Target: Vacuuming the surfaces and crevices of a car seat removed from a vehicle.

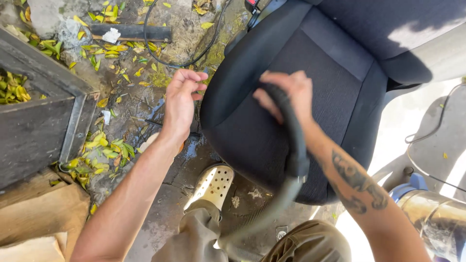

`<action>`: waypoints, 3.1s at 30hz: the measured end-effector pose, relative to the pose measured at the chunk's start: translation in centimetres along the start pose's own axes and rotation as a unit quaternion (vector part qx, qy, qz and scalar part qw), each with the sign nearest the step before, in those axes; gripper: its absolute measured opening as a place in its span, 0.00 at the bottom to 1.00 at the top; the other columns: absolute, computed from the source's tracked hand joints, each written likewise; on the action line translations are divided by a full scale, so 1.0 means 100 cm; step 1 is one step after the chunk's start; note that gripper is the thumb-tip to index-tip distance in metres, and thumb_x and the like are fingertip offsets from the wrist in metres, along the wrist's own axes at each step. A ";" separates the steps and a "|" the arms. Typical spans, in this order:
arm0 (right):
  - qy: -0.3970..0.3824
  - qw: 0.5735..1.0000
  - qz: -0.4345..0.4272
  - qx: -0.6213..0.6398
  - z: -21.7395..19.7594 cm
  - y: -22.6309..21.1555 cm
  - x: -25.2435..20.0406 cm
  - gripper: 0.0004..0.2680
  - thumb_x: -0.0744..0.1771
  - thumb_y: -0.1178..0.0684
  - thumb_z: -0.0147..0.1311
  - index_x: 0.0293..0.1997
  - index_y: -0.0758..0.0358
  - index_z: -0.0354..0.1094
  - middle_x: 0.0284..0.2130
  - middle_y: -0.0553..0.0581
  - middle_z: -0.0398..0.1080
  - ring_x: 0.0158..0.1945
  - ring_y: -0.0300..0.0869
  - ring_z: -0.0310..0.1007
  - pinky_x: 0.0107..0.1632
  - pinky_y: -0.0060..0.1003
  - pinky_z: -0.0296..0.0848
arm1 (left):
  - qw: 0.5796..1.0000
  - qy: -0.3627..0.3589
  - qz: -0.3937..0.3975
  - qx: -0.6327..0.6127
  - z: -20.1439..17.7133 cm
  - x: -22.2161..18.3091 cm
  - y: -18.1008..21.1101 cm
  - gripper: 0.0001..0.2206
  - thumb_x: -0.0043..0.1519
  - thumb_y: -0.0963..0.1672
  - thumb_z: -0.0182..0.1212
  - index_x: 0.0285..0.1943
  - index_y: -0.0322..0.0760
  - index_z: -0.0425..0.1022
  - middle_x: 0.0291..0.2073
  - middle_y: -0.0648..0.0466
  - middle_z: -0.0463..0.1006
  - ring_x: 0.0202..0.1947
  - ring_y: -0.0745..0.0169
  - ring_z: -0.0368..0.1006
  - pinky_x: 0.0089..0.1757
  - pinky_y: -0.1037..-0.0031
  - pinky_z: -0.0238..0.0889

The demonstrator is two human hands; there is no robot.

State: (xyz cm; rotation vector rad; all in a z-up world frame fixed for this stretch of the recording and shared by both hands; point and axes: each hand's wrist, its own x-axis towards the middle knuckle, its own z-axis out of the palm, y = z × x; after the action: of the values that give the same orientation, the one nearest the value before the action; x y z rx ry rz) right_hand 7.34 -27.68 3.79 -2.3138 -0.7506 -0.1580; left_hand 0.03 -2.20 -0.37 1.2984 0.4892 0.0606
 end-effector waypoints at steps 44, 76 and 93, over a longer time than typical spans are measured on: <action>-0.077 0.992 -0.064 0.071 0.017 -0.073 0.024 0.07 0.64 0.52 0.71 0.44 0.43 0.80 0.27 0.47 0.71 0.26 0.45 0.72 0.34 0.34 0.71 | 1.000 0.008 0.002 0.015 -0.027 -0.004 0.005 0.09 0.68 0.39 0.42 0.46 0.49 0.67 0.50 0.55 0.79 0.47 0.65 0.76 0.46 0.75 0.66; -0.233 0.965 -0.118 0.009 0.031 -0.099 0.004 0.08 0.66 0.50 0.53 0.48 0.41 0.75 0.38 0.47 0.79 0.34 0.45 0.77 0.39 0.36 0.70 | 1.000 0.006 0.006 0.030 -0.030 -0.001 0.008 0.07 0.66 0.40 0.43 0.43 0.47 0.66 0.52 0.54 0.80 0.47 0.65 0.75 0.46 0.72 0.65; -0.370 0.919 -0.075 -0.112 0.033 -0.089 0.064 0.09 0.66 0.47 0.57 0.50 0.37 0.72 0.35 0.46 0.81 0.43 0.47 0.83 0.50 0.48 0.79 | 0.999 0.029 0.022 0.028 -0.026 -0.011 0.015 0.06 0.67 0.41 0.45 0.43 0.49 0.67 0.48 0.56 0.80 0.44 0.66 0.76 0.45 0.73 0.66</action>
State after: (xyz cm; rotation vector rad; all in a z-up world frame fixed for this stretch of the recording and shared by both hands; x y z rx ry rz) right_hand 7.32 -17.21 8.46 -2.5300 -1.3344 0.6355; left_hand -1.56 0.22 0.86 1.3658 0.5157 0.1219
